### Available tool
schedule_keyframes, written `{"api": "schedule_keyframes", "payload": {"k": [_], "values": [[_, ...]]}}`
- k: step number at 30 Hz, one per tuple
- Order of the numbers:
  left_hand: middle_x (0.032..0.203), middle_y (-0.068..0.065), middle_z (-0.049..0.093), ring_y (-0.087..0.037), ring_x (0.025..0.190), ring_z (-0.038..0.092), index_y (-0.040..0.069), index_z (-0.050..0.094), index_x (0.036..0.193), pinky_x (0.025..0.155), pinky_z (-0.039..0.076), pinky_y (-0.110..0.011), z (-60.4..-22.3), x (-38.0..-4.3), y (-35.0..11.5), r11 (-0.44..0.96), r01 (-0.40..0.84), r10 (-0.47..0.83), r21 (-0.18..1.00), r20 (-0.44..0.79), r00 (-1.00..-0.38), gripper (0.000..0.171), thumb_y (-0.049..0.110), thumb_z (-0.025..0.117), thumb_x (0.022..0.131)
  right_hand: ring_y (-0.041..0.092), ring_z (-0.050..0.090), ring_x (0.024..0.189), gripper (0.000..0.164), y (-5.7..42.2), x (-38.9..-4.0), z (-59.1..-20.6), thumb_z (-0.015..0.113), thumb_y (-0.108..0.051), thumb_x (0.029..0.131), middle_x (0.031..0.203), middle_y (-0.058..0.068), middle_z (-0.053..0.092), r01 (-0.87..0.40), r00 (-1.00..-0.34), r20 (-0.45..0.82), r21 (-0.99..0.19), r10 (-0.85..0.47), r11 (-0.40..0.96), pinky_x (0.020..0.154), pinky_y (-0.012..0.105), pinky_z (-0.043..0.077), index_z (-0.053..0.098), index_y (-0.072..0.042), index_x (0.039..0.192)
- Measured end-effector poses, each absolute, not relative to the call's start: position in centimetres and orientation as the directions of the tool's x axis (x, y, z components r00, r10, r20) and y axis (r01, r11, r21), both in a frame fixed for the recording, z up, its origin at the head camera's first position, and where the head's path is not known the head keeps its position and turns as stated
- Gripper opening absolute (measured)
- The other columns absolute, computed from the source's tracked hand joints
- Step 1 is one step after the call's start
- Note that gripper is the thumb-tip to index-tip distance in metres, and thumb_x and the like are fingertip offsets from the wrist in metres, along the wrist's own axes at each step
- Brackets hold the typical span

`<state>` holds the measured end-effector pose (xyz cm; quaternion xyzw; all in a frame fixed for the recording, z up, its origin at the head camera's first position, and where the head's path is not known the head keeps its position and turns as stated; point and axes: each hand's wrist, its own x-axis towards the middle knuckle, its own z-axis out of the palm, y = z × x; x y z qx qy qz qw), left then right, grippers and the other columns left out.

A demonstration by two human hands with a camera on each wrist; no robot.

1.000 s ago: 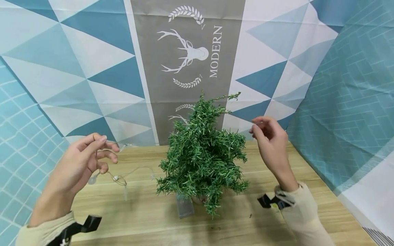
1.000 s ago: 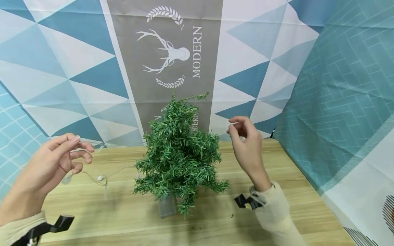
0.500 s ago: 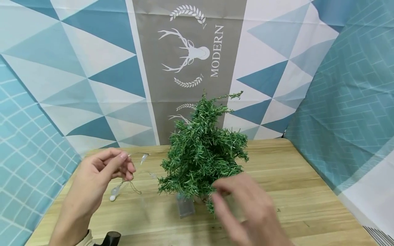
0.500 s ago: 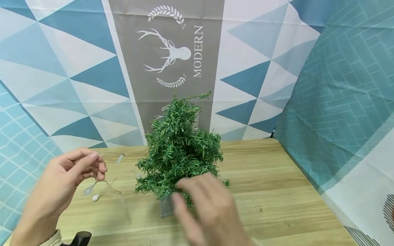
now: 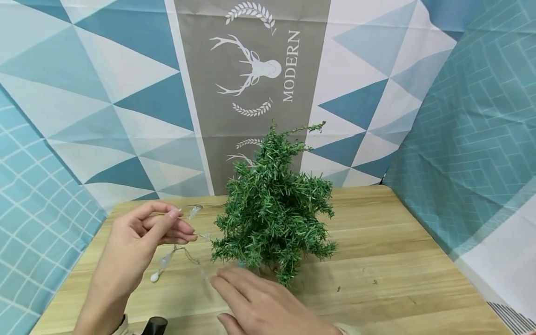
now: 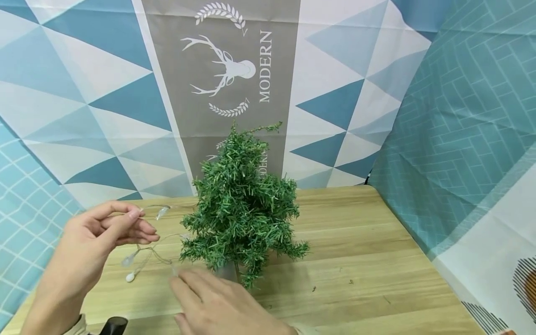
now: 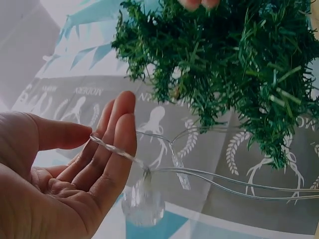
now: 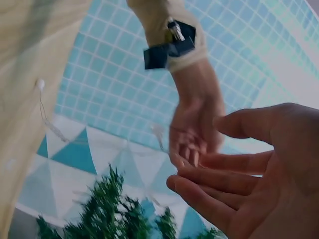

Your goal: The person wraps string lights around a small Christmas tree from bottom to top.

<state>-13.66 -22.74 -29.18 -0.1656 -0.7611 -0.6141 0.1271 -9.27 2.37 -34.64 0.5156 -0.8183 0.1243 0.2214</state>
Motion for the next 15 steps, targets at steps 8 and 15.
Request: {"api": "schedule_keyframes", "payload": {"k": [8,15], "values": [[0.083,-0.022,0.072,-0.031,0.071,0.073,-0.008,0.051,0.105,0.068,0.059,-0.041,-29.2,-12.7,-21.1,0.109,0.473,0.108,0.875,0.462,-0.88,0.011,0.002,0.055,0.101,0.016,0.056,0.125,0.069,-0.3,-10.7,-37.4,0.05,-0.026,0.104,0.16,0.015,0.027,-0.877,-0.462,0.544,-0.161,-0.701,0.453,0.102,0.023,0.045,0.014,-0.001,0.157],[0.09,-0.019,0.074,-0.03,0.079,0.074,-0.002,0.063,0.12,0.075,0.059,-0.037,-29.5,-11.9,-19.6,0.137,0.537,0.218,0.833,0.503,-0.836,0.022,-0.001,0.054,0.1,0.018,0.028,0.147,0.073,-0.7,-12.1,-38.6,0.054,-0.022,0.104,0.162,0.007,0.024,-0.804,-0.525,0.485,-0.552,-0.7,0.221,0.116,0.034,0.031,0.007,-0.009,0.159]]}}
